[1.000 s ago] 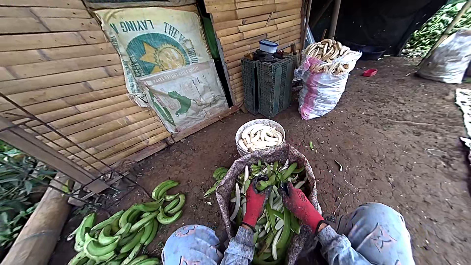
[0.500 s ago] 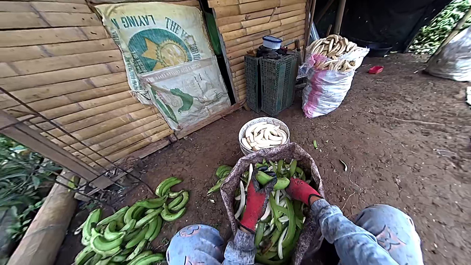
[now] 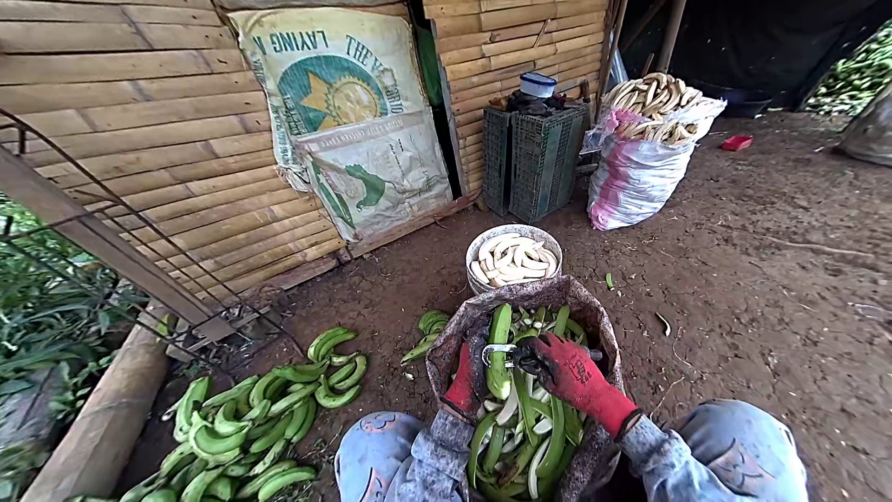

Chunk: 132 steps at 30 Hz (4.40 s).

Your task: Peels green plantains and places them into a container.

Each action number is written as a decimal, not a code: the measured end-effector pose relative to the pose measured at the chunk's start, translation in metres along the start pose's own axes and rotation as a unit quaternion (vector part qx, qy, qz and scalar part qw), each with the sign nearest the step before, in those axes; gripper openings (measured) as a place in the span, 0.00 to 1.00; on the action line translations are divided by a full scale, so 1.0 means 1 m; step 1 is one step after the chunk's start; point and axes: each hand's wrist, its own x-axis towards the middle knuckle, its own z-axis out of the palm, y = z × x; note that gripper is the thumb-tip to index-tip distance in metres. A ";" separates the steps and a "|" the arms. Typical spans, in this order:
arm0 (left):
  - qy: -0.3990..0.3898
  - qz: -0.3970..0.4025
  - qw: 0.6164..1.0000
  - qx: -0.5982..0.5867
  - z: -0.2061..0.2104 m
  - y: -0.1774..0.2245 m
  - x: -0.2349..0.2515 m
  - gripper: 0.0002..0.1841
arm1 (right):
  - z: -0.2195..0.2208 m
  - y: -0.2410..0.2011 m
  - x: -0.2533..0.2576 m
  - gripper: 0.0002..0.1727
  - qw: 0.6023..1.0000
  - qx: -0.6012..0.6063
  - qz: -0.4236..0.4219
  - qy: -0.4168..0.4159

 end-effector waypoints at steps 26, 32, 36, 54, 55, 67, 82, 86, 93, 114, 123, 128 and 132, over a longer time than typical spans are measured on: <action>-0.023 0.004 1.000 0.006 -0.015 -0.009 0.005 0.23 | -0.018 0.014 0.027 0.26 0.984 0.035 0.150 0.092; -0.008 0.095 0.978 -0.186 -0.031 -0.017 0.036 0.24 | 0.028 -0.011 -0.006 0.22 0.996 0.038 -0.038 0.070; -0.027 0.031 0.994 0.098 -0.013 -0.011 -0.003 0.22 | 0.010 0.005 0.017 0.28 0.994 0.009 0.102 0.042; 0.138 0.116 0.977 -0.117 -0.014 -0.013 0.015 0.23 | 0.028 -0.024 0.004 0.24 0.997 0.033 0.048 0.045; 0.130 0.106 0.982 -0.085 -0.014 -0.011 0.014 0.24 | 0.029 -0.021 0.003 0.25 0.997 0.018 0.037 0.060; 0.007 0.170 0.887 0.429 0.010 -0.009 -0.024 0.22 | 0.001 0.017 0.038 0.23 0.968 0.067 0.238 0.036; 0.029 0.114 0.990 0.071 -0.013 -0.013 -0.004 0.20 | 0.030 0.002 0.025 0.25 0.988 0.082 0.039 0.127; 0.100 0.118 0.982 0.112 -0.010 -0.011 0.005 0.20 | 0.005 0.010 0.038 0.27 0.972 0.091 0.197 0.095; 0.074 0.129 0.983 -0.108 -0.005 -0.023 0.038 0.22 | 0.034 -0.015 0.042 0.34 0.971 0.218 0.075 0.057; 0.125 -0.077 0.925 0.352 -0.037 -0.066 0.081 0.34 | -0.027 0.038 0.253 0.20 0.984 0.121 0.110 0.076; -0.086 0.084 0.932 0.341 -0.002 -0.079 0.049 0.32 | -0.053 0.034 0.105 0.17 0.987 0.128 0.081 0.047; 0.079 0.140 0.971 0.177 0.009 -0.063 0.033 0.29 | -0.038 0.043 0.020 0.24 0.973 0.183 0.091 0.107; 0.199 0.173 0.961 -0.077 -0.001 -0.018 0.042 0.19 | -0.015 0.024 -0.021 0.22 0.970 0.234 0.059 0.019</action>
